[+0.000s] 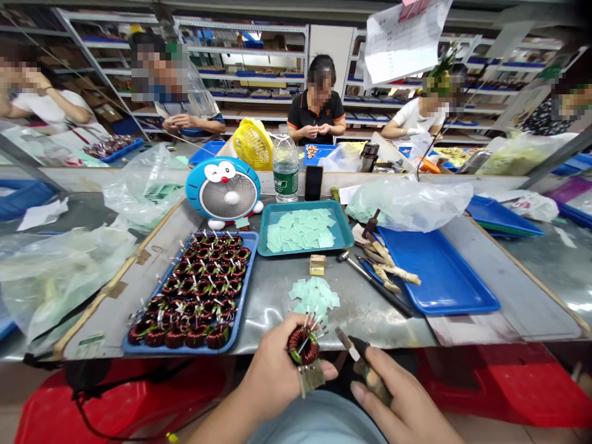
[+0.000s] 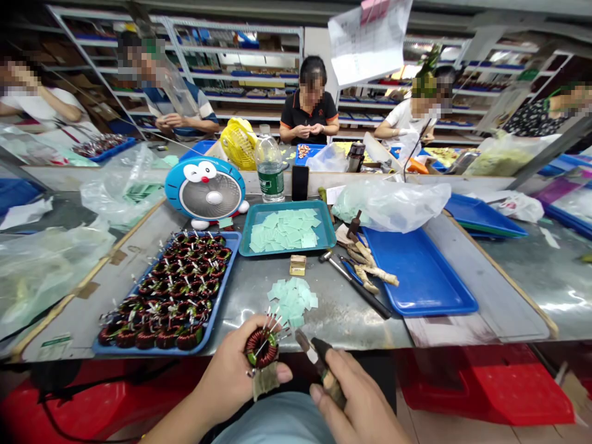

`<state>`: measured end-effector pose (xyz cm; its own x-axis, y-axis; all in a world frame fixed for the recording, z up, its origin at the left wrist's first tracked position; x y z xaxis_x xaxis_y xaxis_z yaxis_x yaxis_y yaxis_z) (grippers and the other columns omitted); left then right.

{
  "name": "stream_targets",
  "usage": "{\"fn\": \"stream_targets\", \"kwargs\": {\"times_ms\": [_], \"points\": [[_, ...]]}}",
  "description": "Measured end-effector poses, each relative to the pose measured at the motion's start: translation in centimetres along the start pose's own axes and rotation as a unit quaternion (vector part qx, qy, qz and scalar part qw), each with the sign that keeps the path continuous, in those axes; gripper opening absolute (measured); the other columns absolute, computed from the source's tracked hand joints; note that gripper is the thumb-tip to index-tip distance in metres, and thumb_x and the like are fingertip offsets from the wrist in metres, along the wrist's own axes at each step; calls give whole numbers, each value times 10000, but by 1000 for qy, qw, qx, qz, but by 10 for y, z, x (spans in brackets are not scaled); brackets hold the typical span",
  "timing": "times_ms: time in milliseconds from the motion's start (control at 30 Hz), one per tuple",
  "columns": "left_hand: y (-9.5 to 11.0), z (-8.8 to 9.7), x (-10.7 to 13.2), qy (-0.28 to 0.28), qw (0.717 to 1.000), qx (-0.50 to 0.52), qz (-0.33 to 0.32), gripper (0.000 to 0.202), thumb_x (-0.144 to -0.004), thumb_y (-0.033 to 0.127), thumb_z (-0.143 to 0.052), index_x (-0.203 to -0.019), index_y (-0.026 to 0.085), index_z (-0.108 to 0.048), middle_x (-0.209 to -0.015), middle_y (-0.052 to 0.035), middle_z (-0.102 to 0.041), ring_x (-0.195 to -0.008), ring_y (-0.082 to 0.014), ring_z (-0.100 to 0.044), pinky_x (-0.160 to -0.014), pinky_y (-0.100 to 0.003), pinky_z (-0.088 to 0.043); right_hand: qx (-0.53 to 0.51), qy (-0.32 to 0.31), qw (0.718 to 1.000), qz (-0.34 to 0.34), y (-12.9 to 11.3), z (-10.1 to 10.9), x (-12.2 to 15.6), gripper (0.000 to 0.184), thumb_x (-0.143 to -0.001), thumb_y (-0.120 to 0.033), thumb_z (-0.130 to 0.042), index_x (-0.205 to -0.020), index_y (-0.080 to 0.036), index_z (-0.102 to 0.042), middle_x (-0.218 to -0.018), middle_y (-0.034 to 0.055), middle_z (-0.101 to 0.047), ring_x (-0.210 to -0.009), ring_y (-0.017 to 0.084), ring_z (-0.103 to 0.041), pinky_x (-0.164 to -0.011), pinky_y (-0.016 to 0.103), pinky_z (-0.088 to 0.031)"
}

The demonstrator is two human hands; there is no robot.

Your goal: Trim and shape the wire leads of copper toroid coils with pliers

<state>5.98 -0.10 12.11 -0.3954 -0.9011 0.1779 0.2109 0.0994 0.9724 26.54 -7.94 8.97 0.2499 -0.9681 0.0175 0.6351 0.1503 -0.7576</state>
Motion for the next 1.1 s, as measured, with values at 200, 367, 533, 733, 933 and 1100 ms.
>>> {"fn": "stream_targets", "kwargs": {"times_ms": [200, 367, 533, 733, 933, 1100], "points": [[-9, 6, -2, 52, 998, 27, 36, 512, -564, 246, -961, -962, 185, -646, -684, 79, -520, -629, -101, -437, -588, -196, -368, 22, 56, 998, 2, 8, -4, 7, 324, -984, -369, -606, -1268, -214, -584, -1176, 104, -697, -1061, 228, -696, -910, 278, -576], [-14, 2, -5, 38, 998, -21, 33, 483, -596, 277, -946, -943, 191, -621, -700, 73, -536, -647, -111, -445, -599, -202, -379, 90, 89, 989, 70, -19, 6, 6, 233, -958, -243, -577, -1190, -248, -580, -1112, 89, -679, -1007, 236, -679, -848, 314, -585], [-8, -1, -7, 38, 992, -116, -19, 420, -658, 296, -910, -961, 209, -632, -738, 56, -597, -653, -125, -493, -626, -223, -399, 108, 49, 990, 81, -28, 6, 2, 254, -947, -145, -524, -1178, -249, -537, -1146, 93, -626, -1003, 252, -621, -841, 376, -565], [-5, 2, -6, 44, 969, -227, -84, 339, -738, 286, -854, -990, 225, -636, -807, 21, -662, -699, -156, -584, -663, -247, -425, 154, 47, 980, 119, -29, 16, -2, 210, -931, -103, -514, -1104, -223, -516, -1131, 107, -601, -936, 244, -591, -785, 377, -551], [0, 5, -5, 85, 952, -251, -153, 339, -763, 236, -839, -1023, 241, -621, -766, 43, -653, -637, -131, -581, -629, -226, -432, 185, 33, 970, 152, -35, 12, -3, 341, -866, -62, -524, -1180, -198, -525, -1223, 134, -579, -988, 263, -565, -825, 405, -544], [5, 4, -4, 96, 940, -265, -194, 289, -793, 284, -825, -988, 228, -618, -759, 34, -652, -640, -130, -588, -625, -226, -443, 206, 63, 962, 165, -36, 11, 1, 257, -855, -64, -505, -1075, -190, -544, -1121, 128, -602, -874, 251, -535, -724, 374, -502]]}}
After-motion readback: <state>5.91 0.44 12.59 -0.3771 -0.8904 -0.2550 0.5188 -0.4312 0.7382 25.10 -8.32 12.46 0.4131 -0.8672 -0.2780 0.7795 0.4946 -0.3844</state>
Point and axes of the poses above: each hand's wrist, its own x-axis away from the middle knuckle, its own z-axis out of the back of the hand, y = z × x, the point moved 6 cm from there along -x, towards the middle knuckle
